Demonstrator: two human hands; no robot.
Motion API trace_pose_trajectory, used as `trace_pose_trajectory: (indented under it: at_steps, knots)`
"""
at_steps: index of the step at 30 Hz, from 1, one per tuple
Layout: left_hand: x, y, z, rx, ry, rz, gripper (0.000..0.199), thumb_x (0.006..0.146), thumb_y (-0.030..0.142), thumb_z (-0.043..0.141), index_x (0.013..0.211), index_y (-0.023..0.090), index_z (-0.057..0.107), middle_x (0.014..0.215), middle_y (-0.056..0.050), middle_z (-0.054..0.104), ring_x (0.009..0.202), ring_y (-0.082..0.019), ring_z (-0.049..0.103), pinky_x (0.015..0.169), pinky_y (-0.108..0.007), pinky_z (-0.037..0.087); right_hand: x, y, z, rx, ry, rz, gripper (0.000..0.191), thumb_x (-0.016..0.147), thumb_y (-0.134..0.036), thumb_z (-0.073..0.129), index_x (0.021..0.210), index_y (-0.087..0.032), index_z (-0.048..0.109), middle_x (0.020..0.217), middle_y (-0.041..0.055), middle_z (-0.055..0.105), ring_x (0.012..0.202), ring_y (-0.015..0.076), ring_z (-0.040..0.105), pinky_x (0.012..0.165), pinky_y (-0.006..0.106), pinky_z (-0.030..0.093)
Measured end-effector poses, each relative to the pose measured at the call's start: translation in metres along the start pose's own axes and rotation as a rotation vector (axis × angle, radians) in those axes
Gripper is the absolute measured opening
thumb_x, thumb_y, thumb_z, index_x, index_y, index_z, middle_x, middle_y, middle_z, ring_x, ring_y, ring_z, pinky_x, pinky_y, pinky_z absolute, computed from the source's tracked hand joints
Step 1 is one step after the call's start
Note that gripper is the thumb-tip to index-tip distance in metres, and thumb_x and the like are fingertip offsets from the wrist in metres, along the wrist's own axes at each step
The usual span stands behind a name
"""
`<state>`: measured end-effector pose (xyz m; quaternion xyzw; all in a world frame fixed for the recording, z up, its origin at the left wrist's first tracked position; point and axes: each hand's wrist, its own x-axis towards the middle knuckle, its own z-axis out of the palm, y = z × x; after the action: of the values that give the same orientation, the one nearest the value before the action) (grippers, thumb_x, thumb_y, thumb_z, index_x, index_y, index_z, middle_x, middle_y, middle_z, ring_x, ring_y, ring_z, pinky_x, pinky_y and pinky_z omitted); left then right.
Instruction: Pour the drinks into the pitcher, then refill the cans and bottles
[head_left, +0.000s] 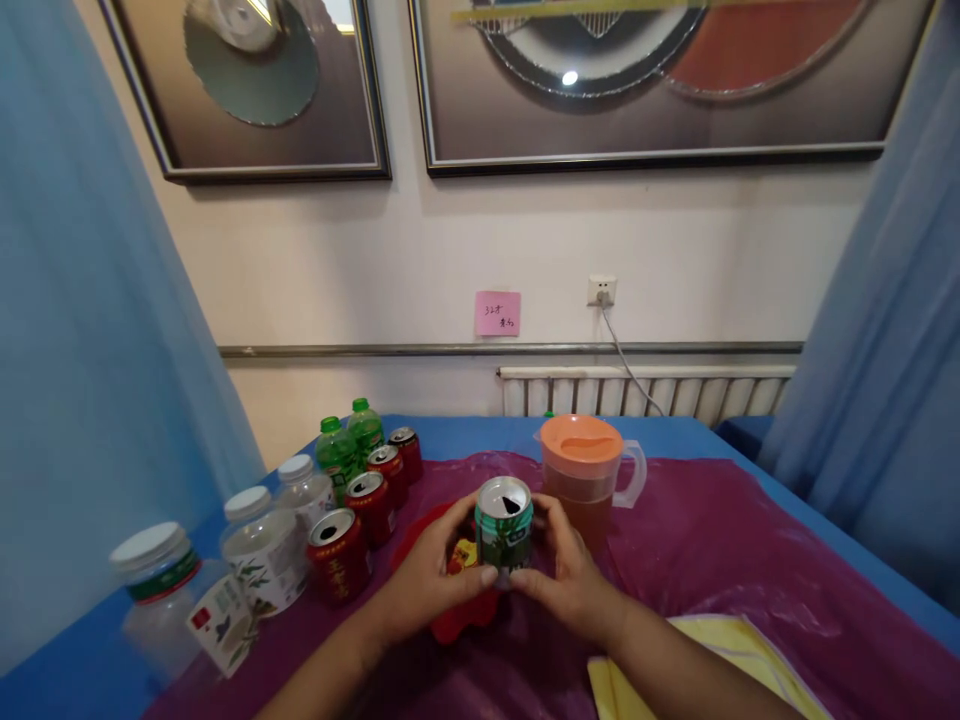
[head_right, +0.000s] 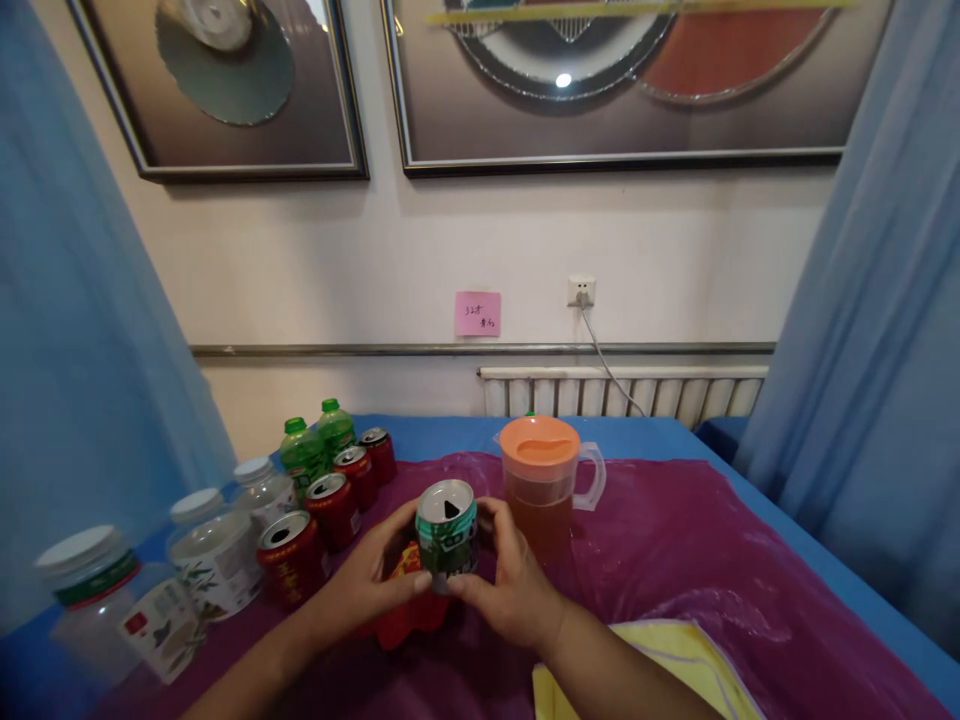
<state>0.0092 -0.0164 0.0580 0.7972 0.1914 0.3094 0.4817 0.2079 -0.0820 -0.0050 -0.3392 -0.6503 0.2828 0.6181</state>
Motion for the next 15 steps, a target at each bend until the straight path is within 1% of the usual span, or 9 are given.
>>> trace_pose_trajectory:
  at_steps: [3,5,7,11,13,15]
  knots:
    - [0.003,-0.013,0.000,-0.081,0.005,-0.030,0.081,0.076,0.053,0.080,0.144,0.018,0.052,0.139,-0.013,0.063,0.130,-0.035,0.057,0.112,-0.049,0.045,0.000,0.004,-0.001,0.012,-0.082,-0.004,0.067,0.090,-0.044,0.070,0.145,-0.025,0.037,0.144,0.0130,0.056,0.134,0.0278,0.054,0.112,0.047,0.045]
    - [0.004,-0.023,0.002,-0.118,0.048,-0.042,0.084,0.072,0.053,0.083,0.141,0.017,0.052,0.137,-0.014,0.064,0.128,-0.035,0.058,0.110,-0.047,0.046,-0.001,0.005,-0.002,-0.066,-0.102,-0.006,0.065,0.093,-0.043,0.065,0.149,-0.025,0.036,0.150,0.0134,0.051,0.139,0.0276,0.049,0.115,0.047,0.041]
    - [0.002,-0.032,0.005,-0.099,0.119,-0.039,0.083,0.069,0.051,0.085,0.139,0.017,0.053,0.135,-0.015,0.065,0.124,-0.035,0.061,0.107,-0.046,0.048,-0.001,0.005,-0.002,-0.192,-0.118,-0.010,0.063,0.096,-0.038,0.061,0.152,-0.025,0.034,0.152,0.0127,0.049,0.140,0.0266,0.047,0.117,0.047,0.038]
    - [-0.003,-0.040,0.006,0.099,0.253,-0.016,0.071,0.068,0.046,0.084,0.129,0.019,0.059,0.126,-0.012,0.068,0.116,-0.032,0.065,0.102,-0.044,0.052,-0.003,0.004,-0.001,-0.376,-0.121,-0.068,0.063,0.096,-0.026,0.059,0.153,-0.027,0.032,0.151,0.0113,0.050,0.139,0.0245,0.048,0.117,0.045,0.040]
    - [-0.004,-0.043,0.003,0.230,0.329,-0.027,0.064,0.069,0.044,0.082,0.124,0.019,0.061,0.122,-0.011,0.069,0.113,-0.031,0.066,0.100,-0.044,0.053,-0.004,0.006,-0.001,-0.433,-0.101,-0.098,0.061,0.096,-0.022,0.058,0.152,-0.028,0.035,0.148,0.0110,0.052,0.136,0.0239,0.050,0.114,0.043,0.043]
    - [-0.004,-0.046,-0.001,0.345,0.420,-0.060,0.062,0.070,0.044,0.080,0.124,0.020,0.061,0.120,-0.010,0.069,0.111,-0.031,0.067,0.100,-0.046,0.052,-0.005,0.008,-0.002,-0.463,-0.094,-0.121,0.057,0.096,-0.019,0.056,0.150,-0.028,0.038,0.145,0.0107,0.054,0.132,0.0230,0.054,0.110,0.041,0.047]
